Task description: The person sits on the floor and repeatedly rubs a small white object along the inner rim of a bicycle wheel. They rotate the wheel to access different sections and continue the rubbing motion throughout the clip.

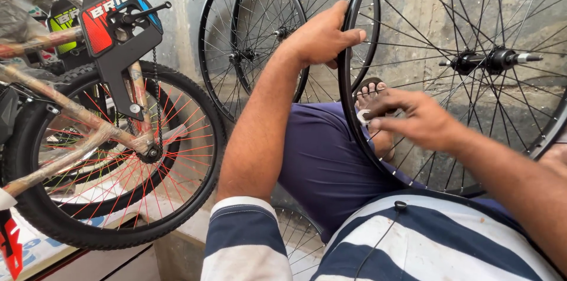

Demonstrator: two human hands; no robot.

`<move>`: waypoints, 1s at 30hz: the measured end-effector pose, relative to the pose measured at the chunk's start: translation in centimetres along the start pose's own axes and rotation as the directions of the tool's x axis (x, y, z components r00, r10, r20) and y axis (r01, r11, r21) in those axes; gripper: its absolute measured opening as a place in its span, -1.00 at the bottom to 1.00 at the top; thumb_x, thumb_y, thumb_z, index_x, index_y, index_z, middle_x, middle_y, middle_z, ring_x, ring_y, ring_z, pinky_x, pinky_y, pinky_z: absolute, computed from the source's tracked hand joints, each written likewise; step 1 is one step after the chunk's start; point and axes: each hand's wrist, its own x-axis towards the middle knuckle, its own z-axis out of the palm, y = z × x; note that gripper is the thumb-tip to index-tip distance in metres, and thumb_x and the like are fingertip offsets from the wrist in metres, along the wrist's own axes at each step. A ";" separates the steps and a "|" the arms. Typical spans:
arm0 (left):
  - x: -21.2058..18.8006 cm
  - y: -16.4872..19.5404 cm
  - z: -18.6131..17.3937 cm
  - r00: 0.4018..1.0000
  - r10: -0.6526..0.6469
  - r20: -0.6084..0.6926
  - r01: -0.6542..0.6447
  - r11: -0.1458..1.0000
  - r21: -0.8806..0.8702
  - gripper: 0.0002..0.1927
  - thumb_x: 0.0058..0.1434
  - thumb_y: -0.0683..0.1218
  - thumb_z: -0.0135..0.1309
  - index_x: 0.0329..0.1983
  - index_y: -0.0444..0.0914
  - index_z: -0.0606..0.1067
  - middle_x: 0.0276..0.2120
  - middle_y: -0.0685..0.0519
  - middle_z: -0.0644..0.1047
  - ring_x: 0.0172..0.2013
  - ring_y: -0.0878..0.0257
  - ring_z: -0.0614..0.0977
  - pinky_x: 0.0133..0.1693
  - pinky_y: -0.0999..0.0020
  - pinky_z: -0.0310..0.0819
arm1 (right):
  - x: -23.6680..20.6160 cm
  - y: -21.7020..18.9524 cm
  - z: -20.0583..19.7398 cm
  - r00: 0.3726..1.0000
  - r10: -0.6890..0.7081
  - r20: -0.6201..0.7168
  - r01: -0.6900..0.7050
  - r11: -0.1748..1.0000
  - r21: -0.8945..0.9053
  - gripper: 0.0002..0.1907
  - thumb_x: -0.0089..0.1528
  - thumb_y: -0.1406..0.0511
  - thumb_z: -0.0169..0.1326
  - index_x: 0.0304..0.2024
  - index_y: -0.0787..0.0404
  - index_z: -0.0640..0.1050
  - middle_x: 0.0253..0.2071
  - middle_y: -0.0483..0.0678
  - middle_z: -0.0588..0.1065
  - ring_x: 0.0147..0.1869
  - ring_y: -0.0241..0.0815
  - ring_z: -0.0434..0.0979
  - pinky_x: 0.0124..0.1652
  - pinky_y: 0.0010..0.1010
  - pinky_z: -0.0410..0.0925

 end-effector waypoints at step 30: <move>0.4 0.5 0.0 0.999 0.053 0.009 -0.053 0.999 -0.003 -0.52 0.27 0.00 0.17 0.06 -0.38 0.29 -0.37 -0.07 0.58 -0.49 0.24 0.70 -0.59 0.31 0.68 | 2.3 -0.4 -1.7 0.909 0.277 0.312 -0.312 0.947 0.070 -0.53 0.13 0.29 0.22 0.11 0.17 0.53 -0.01 -0.05 0.60 0.06 -0.04 0.60 -0.01 -0.23 0.41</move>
